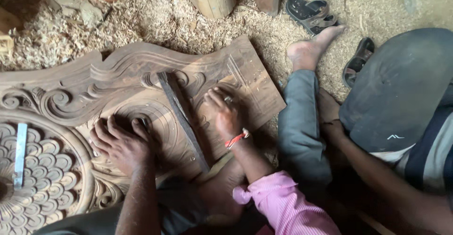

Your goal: The person carves intricate patterns into a wooden panel using a chisel and a wooden mallet. They then smooth the carved surface with a sanding block and wipe away wood shavings with their hand.

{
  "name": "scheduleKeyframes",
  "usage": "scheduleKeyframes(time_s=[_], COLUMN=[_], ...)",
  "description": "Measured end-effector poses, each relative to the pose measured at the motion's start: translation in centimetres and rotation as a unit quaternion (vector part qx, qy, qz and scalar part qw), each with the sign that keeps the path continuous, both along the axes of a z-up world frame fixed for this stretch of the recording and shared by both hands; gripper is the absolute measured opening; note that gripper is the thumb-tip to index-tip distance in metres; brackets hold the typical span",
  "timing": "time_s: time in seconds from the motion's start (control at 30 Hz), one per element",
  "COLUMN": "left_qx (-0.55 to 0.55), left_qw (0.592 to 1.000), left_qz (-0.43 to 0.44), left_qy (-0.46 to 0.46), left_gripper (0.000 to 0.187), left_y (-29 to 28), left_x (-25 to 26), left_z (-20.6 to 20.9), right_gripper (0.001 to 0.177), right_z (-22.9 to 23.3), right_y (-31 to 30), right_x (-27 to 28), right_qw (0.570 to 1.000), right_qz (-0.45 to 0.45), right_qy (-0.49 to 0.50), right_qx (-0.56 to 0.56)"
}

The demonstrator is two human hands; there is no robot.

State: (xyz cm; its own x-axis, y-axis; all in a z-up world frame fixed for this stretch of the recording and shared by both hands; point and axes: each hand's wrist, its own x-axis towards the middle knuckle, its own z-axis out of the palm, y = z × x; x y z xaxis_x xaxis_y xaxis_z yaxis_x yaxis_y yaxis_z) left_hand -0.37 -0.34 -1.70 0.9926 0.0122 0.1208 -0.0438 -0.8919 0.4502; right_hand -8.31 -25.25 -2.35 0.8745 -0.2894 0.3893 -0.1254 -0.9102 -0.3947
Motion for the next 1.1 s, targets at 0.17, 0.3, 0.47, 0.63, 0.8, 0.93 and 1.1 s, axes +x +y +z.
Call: scheduleKeyframes(time_s=[0.17, 0.3, 0.47, 0.63, 0.8, 0.93, 1.1], left_qx=[0.005, 0.019, -0.001, -0.012, -0.011, -0.028, -0.020], left_qw=[1.000, 1.000, 0.999, 0.999, 1.000, 0.999, 1.000], left_qz=[0.000, 0.001, 0.002, 0.012, 0.000, -0.003, -0.002], left_qy=[0.013, 0.020, 0.033, 0.043, 0.025, 0.018, 0.005], left_gripper=[0.066, 0.067, 0.068, 0.069, 0.067, 0.068, 0.068], left_y=[0.3, 0.2, 0.6, 0.2, 0.3, 0.5, 0.2], left_x=[-0.2, 0.0, -0.4, -0.2, 0.1, -0.9, -0.1], left_z=[0.0, -0.5, 0.2, -0.2, -0.7, -0.1, -0.6], right_gripper=[0.035, 0.039, 0.032, 0.048, 0.052, 0.051, 0.048], right_z=[0.7, -0.6, -2.9, -2.1, -2.2, -3.0, -2.2], right_y=[-2.0, -1.4, -0.6, -1.0, -0.7, -1.2, 0.2], right_x=[-3.7, -3.3, 0.5, -5.0, -4.3, -1.2, -5.9], right_qw=[0.994, 0.994, 0.999, 0.983, 0.985, 0.994, 0.992], right_qz=[-0.077, -0.092, -0.027, -0.098, -0.096, -0.045, -0.096], right_qy=[0.065, 0.053, 0.015, 0.157, 0.124, 0.093, 0.075], right_qx=[-0.051, -0.039, -0.030, -0.015, -0.073, -0.033, -0.036])
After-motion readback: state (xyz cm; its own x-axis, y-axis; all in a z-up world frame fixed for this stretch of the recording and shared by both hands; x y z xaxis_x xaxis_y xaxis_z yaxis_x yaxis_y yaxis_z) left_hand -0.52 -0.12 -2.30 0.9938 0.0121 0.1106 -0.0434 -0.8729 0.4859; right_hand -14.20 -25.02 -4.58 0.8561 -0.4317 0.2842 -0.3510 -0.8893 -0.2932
